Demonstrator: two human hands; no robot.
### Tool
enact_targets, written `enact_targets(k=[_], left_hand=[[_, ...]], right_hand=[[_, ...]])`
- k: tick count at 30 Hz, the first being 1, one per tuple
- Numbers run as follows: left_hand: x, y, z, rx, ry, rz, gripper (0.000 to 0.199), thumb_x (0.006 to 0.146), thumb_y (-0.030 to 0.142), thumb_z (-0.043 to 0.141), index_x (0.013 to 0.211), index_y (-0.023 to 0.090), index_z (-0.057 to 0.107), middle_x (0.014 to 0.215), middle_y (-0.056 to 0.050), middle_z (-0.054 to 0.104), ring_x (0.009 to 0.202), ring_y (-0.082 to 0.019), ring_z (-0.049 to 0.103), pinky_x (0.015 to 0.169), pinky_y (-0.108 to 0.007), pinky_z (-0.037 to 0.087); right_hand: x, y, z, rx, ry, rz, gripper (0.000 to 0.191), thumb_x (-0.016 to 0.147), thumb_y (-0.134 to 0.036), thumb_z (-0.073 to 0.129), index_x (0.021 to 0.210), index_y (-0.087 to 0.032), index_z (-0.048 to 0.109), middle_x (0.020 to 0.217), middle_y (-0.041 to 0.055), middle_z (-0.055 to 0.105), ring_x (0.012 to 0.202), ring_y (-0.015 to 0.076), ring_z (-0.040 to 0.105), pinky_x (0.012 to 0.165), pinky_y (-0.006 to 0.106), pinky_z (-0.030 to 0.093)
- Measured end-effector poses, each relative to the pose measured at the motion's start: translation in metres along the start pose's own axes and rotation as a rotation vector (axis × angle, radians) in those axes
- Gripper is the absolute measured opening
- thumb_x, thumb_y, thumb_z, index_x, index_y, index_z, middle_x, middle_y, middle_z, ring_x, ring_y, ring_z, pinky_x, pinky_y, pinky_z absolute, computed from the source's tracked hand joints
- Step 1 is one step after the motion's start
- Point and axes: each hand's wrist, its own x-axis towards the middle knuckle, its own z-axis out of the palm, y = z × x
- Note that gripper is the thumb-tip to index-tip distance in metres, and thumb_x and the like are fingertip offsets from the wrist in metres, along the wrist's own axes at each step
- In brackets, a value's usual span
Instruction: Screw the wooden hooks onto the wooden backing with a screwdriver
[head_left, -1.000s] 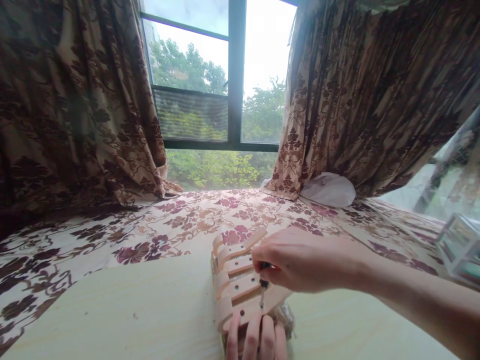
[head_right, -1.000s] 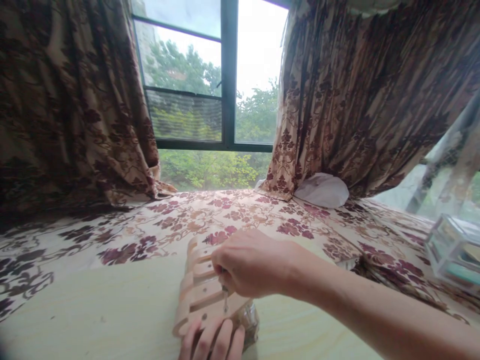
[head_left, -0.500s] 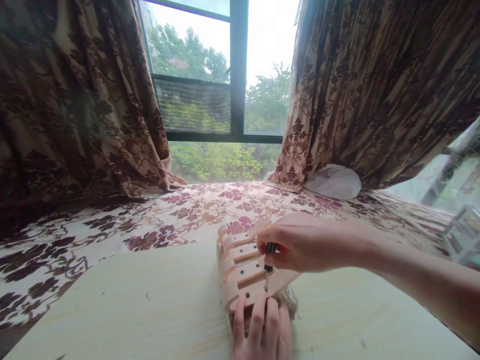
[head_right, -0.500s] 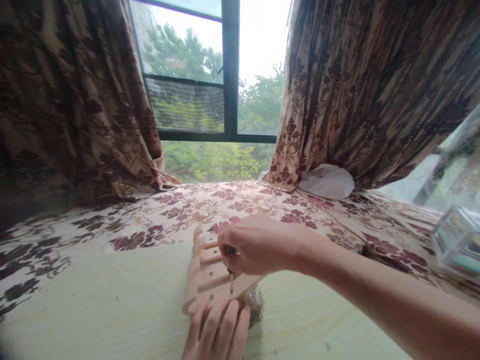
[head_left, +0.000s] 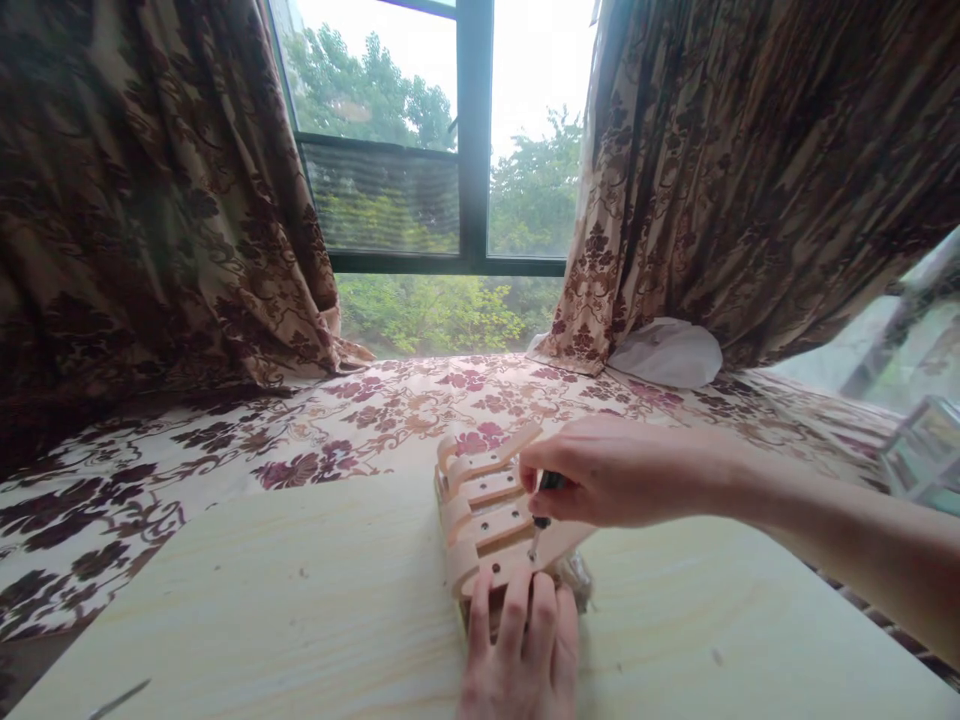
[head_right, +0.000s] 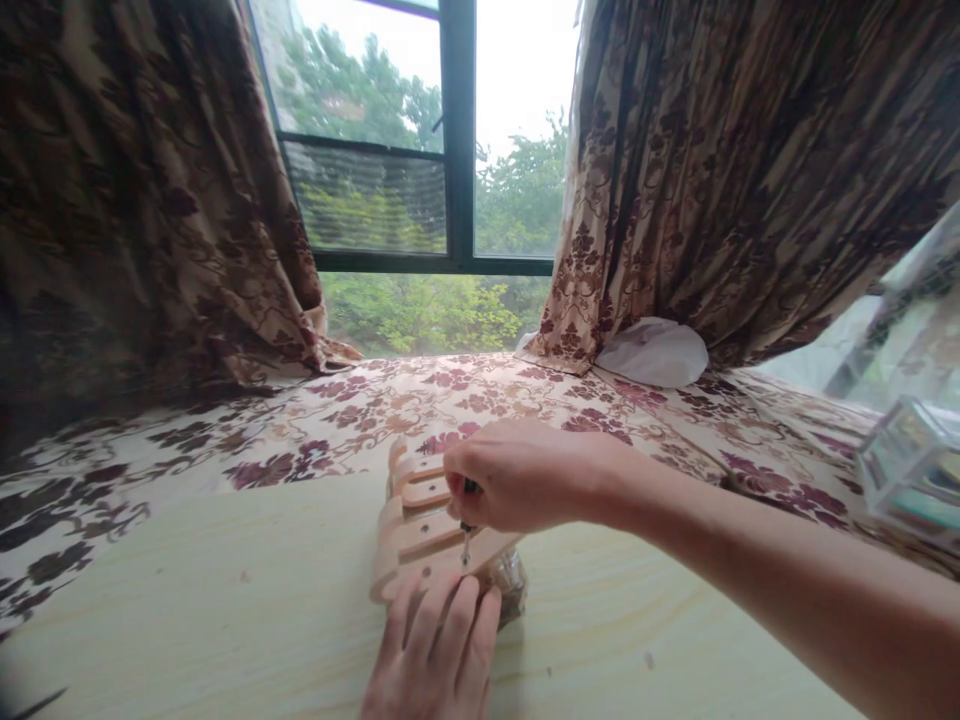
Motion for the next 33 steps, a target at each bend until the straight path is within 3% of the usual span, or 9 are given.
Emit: enact_targets(k=[6,14,19,27,33], left_hand=[[0.001,0.000,-0.002,-0.007,-0.043,0.000,0.035,0.076,0.013,0.044,0.108,0.016,0.059,0.105,-0.006,0.060,0.105,-0.026,0.051,0.103,-0.053,0.029],[0.001,0.002,-0.005,-0.034,-0.065,-0.032,0.031,0.079,0.019,0.046,0.108,0.014,0.059,0.105,-0.008,0.060,0.107,-0.027,0.050,0.102,-0.054,0.030],[0.000,0.002,-0.005,-0.023,-0.073,-0.026,0.034,0.079,0.016,0.044,0.109,0.015,0.058,0.106,-0.008,0.060,0.108,-0.028,0.049,0.102,-0.055,0.030],[-0.002,-0.001,0.004,-0.009,0.005,0.004,0.033,0.074,0.016,0.047,0.104,0.016,0.061,0.101,-0.007,0.061,0.102,-0.027,0.053,0.105,-0.056,0.026],[-0.002,-0.002,0.011,0.019,0.087,0.016,0.030,0.074,0.013,0.044,0.097,0.017,0.063,0.096,-0.006,0.062,0.099,-0.024,0.055,0.107,-0.055,0.024]], right_hand=[[0.002,-0.001,0.001,-0.008,-0.025,-0.055,0.017,0.084,-0.019,0.045,0.078,-0.019,0.061,0.071,0.0012,0.060,0.060,0.0104,0.044,0.053,0.022,0.027],[0.008,0.000,0.006,-0.062,-0.004,0.047,0.026,0.087,-0.031,0.043,0.079,-0.017,0.063,0.073,0.0061,0.064,0.062,0.0128,0.049,0.054,0.024,0.028],[0.002,-0.001,-0.001,-0.042,-0.032,0.005,0.016,0.084,-0.026,0.047,0.086,-0.021,0.062,0.074,0.0020,0.063,0.062,0.0118,0.047,0.054,0.022,0.029],[0.012,0.004,0.013,0.009,0.053,0.013,0.019,0.085,-0.026,0.044,0.080,-0.018,0.061,0.072,0.0040,0.064,0.064,0.0128,0.050,0.056,0.023,0.031],[0.004,0.005,-0.002,0.041,0.027,0.017,0.017,0.082,-0.026,0.050,0.093,-0.022,0.062,0.077,0.0021,0.064,0.066,0.0132,0.052,0.056,0.022,0.031]])
